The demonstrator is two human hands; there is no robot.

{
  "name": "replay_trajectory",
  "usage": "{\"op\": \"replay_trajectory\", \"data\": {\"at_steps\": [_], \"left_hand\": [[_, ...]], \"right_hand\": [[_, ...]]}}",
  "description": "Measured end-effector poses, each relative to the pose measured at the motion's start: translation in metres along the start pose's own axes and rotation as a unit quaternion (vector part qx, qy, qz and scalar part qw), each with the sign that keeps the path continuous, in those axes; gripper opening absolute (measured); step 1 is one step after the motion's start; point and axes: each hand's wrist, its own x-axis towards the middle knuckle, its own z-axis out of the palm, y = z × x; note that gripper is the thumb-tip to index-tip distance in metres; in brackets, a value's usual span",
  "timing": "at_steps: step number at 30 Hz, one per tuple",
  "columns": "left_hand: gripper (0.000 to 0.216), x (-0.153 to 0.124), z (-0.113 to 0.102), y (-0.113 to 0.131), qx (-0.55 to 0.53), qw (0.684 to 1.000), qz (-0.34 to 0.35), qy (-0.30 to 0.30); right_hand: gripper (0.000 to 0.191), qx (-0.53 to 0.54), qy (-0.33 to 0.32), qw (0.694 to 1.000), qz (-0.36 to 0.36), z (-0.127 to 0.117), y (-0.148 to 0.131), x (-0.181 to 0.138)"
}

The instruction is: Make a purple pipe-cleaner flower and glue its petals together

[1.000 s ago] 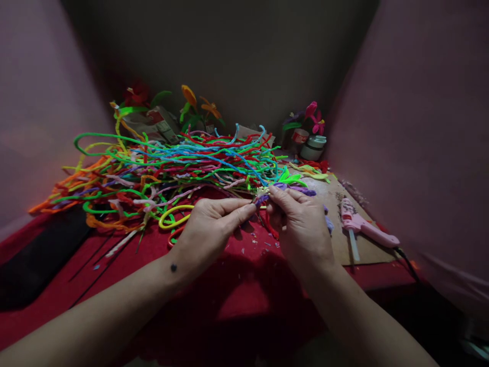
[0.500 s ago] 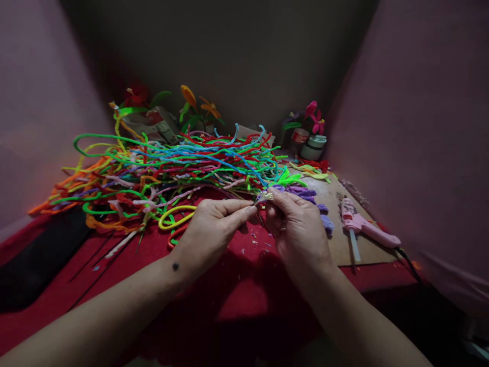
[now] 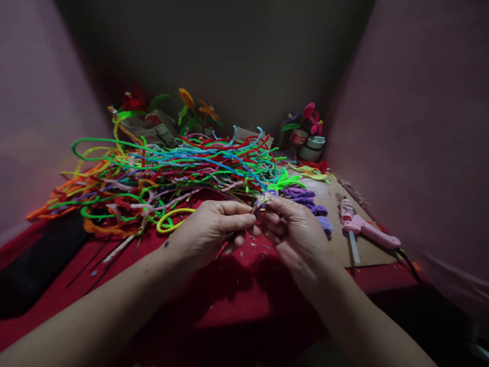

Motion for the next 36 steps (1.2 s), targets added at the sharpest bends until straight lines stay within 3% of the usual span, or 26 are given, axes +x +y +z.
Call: {"op": "replay_trajectory", "data": {"at_steps": [6,12,23,30,36], "left_hand": [[0.007,0.0,0.0,0.0,-0.07,0.997,-0.042,-0.004],[0.01,-0.001,0.001,-0.001,-0.091,0.995,-0.031,0.005],[0.015,-0.007,0.008,0.003,-0.128,0.992,-0.008,-0.018],[0.011,-0.01,0.003,0.003,-0.085,0.993,-0.037,-0.074],[0.009,-0.014,0.002,0.003,-0.085,0.992,-0.049,-0.073]], "right_hand": [[0.025,0.011,-0.006,0.999,0.034,-0.001,-0.003,-0.003],[0.027,0.017,-0.017,0.998,0.062,0.0,-0.004,-0.007],[0.03,-0.029,-0.052,0.998,0.026,0.0,-0.009,-0.014],[0.028,-0.044,-0.074,0.995,0.047,-0.002,-0.009,-0.014],[0.033,-0.052,-0.093,0.993,0.048,0.003,-0.005,-0.022]]}}
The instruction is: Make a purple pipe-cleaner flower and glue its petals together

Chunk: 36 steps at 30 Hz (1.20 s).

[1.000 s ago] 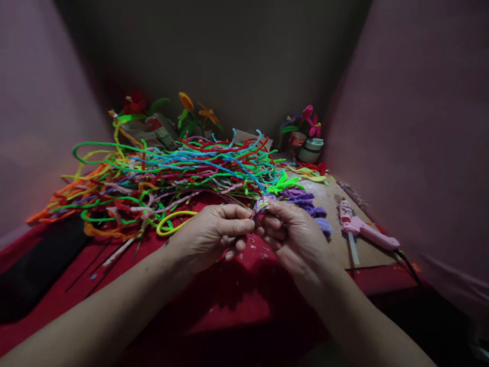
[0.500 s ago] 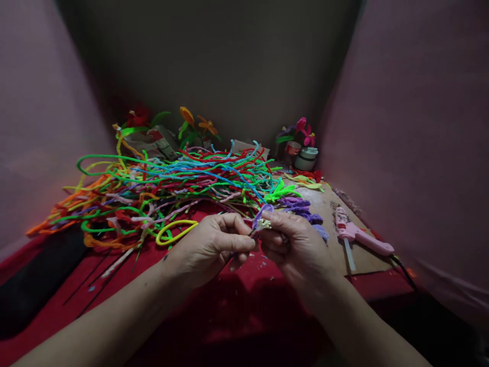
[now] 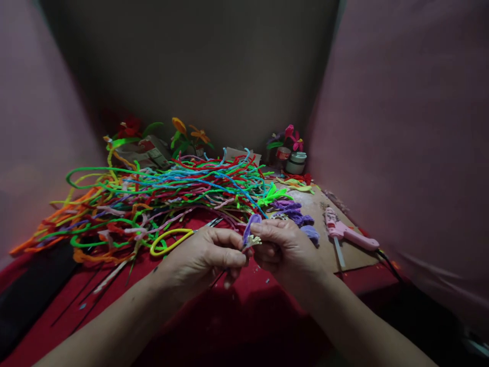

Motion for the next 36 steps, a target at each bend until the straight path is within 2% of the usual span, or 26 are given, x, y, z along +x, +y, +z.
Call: {"op": "replay_trajectory", "data": {"at_steps": [3,5,6,8,9,10,11,13,16,19,22,26,28,29,31,33,34,36], "left_hand": [[0.009,-0.002,-0.002,0.001,-0.01,1.0,-0.007,-0.009],[0.009,-0.003,-0.005,0.003,-0.025,1.0,-0.009,-0.006],[0.009,-0.003,-0.006,0.004,-0.035,0.999,-0.005,0.0],[0.012,-0.003,-0.01,0.007,-0.056,0.998,0.017,0.019],[0.013,-0.002,-0.012,0.008,-0.067,0.997,0.032,0.032],[0.014,-0.001,-0.013,0.008,-0.075,0.995,0.048,0.046],[0.014,0.0,-0.014,0.008,-0.082,0.993,0.061,0.059],[0.014,0.002,-0.015,0.008,-0.091,0.99,0.075,0.076],[0.012,0.004,-0.014,0.007,-0.09,0.989,0.075,0.087],[0.012,0.004,-0.012,0.006,-0.084,0.99,0.059,0.093],[0.013,0.005,-0.009,0.006,-0.09,0.99,0.047,0.098],[0.014,0.007,-0.009,0.003,-0.103,0.987,0.043,0.119],[0.015,0.008,-0.008,0.002,-0.108,0.985,0.044,0.129],[0.015,0.009,-0.008,0.002,-0.11,0.984,0.044,0.132],[0.017,0.01,-0.005,0.002,-0.112,0.984,0.044,0.133],[0.017,0.01,-0.002,0.002,-0.108,0.985,0.038,0.125],[0.017,0.01,0.001,0.002,-0.107,0.987,0.033,0.117],[0.015,0.009,0.004,0.001,-0.107,0.99,0.018,0.087]], "right_hand": [[0.029,-0.039,-0.026,0.998,-0.029,-0.003,-0.002,-0.001],[0.024,-0.09,-0.023,0.993,-0.072,-0.016,-0.012,0.001],[0.023,-0.124,-0.003,0.987,-0.103,-0.026,-0.019,0.003],[0.024,-0.224,0.101,0.953,-0.177,-0.051,-0.036,0.008],[0.024,-0.29,0.16,0.922,-0.2,-0.065,-0.046,0.011],[0.02,-0.377,0.21,0.876,-0.214,-0.079,-0.055,0.013],[0.016,-0.48,0.228,0.819,-0.216,-0.093,-0.063,0.014],[0.014,-0.65,0.211,0.706,-0.183,-0.115,-0.074,0.016],[0.025,-0.802,0.159,0.558,-0.145,-0.135,-0.079,0.016],[0.032,-0.874,0.109,0.454,-0.137,-0.143,-0.074,0.015],[0.02,-0.91,0.107,0.38,-0.126,-0.145,-0.069,0.014],[0.017,-0.92,0.143,0.337,-0.142,-0.141,-0.073,0.009],[0.018,-0.915,0.158,0.318,-0.192,-0.134,-0.077,0.004],[0.019,-0.906,0.158,0.318,-0.232,-0.13,-0.077,0.002],[0.022,-0.865,0.135,0.355,-0.329,-0.117,-0.074,-0.003],[0.025,-0.799,0.104,0.419,-0.419,-0.101,-0.064,-0.007],[0.026,-0.769,0.09,0.447,-0.447,-0.093,-0.057,-0.008],[0.032,-0.723,0.055,0.484,-0.489,-0.078,-0.042,-0.01]]}}
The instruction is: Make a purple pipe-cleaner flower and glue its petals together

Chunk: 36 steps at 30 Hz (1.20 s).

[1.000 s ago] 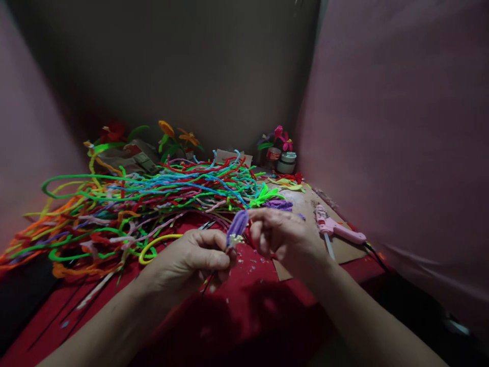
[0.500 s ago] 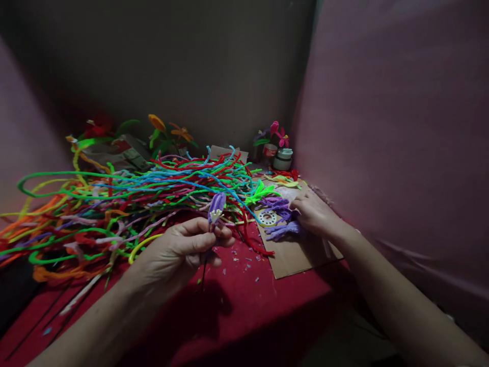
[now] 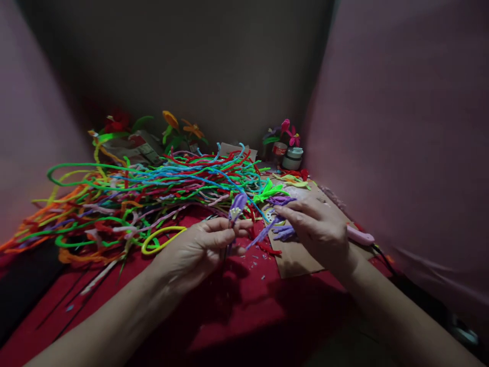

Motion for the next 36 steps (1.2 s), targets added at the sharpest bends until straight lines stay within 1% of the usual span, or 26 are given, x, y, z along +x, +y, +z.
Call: {"op": "replay_trajectory", "data": {"at_steps": [3,5,8,10,12,15,17,20,22,24,26,29,31,33,35,36], "left_hand": [[0.011,-0.001,0.002,-0.003,0.0,0.998,-0.026,-0.049],[0.008,-0.002,0.002,-0.005,-0.001,0.997,-0.033,-0.066],[0.002,-0.004,0.002,-0.005,-0.003,0.997,-0.043,-0.062],[0.003,-0.004,0.002,-0.004,-0.003,0.998,-0.045,-0.051],[0.005,-0.004,0.002,-0.003,-0.004,0.998,-0.038,-0.042],[0.006,-0.004,0.002,-0.002,-0.003,0.999,-0.026,-0.029],[0.006,-0.003,0.002,-0.003,-0.003,1.0,-0.02,-0.023],[0.006,-0.001,0.001,-0.005,0.0,0.999,-0.009,-0.034],[0.006,-0.001,0.001,-0.006,0.005,0.999,0.003,-0.05],[0.006,0.0,0.002,-0.008,0.007,0.998,0.009,-0.06],[0.006,0.0,0.003,-0.009,-0.001,0.998,0.006,-0.063],[0.006,0.001,0.004,-0.011,-0.016,0.999,-0.006,-0.049],[0.006,0.001,0.003,-0.011,-0.018,0.999,-0.014,-0.036],[0.006,0.001,0.002,-0.01,-0.016,0.999,-0.015,-0.032],[0.006,0.001,0.0,-0.007,-0.015,1.0,-0.008,-0.026],[0.006,0.001,-0.001,-0.006,-0.013,1.0,-0.002,-0.02]], "right_hand": [[0.038,0.067,0.029,0.997,-0.027,0.011,-0.019,-0.001],[0.037,0.078,0.031,0.996,-0.036,0.017,-0.025,-0.002],[0.037,0.06,0.041,0.997,-0.04,0.022,-0.028,-0.003],[0.04,0.054,0.06,0.996,-0.037,0.025,-0.031,-0.002],[0.044,0.061,0.08,0.995,-0.01,0.028,-0.035,0.0],[0.049,0.109,0.1,0.986,0.075,0.031,-0.042,0.004],[0.044,0.125,0.093,0.983,0.096,0.033,-0.045,0.006],[0.031,0.075,0.069,0.993,0.052,0.034,-0.045,0.005],[0.028,0.038,0.066,0.997,0.019,0.033,-0.046,0.004],[0.025,0.027,0.07,0.997,0.007,0.033,-0.047,0.002],[0.022,0.033,0.074,0.997,0.014,0.034,-0.049,0.001],[0.021,0.046,0.086,0.995,0.032,0.038,-0.053,0.0],[0.023,0.05,0.089,0.994,0.034,0.04,-0.053,0.0],[0.03,0.05,0.075,0.995,0.04,0.037,-0.048,-0.002],[0.036,0.04,0.058,0.995,0.07,0.027,-0.034,-0.006],[0.037,0.024,0.054,0.993,0.098,0.02,-0.024,-0.011]]}}
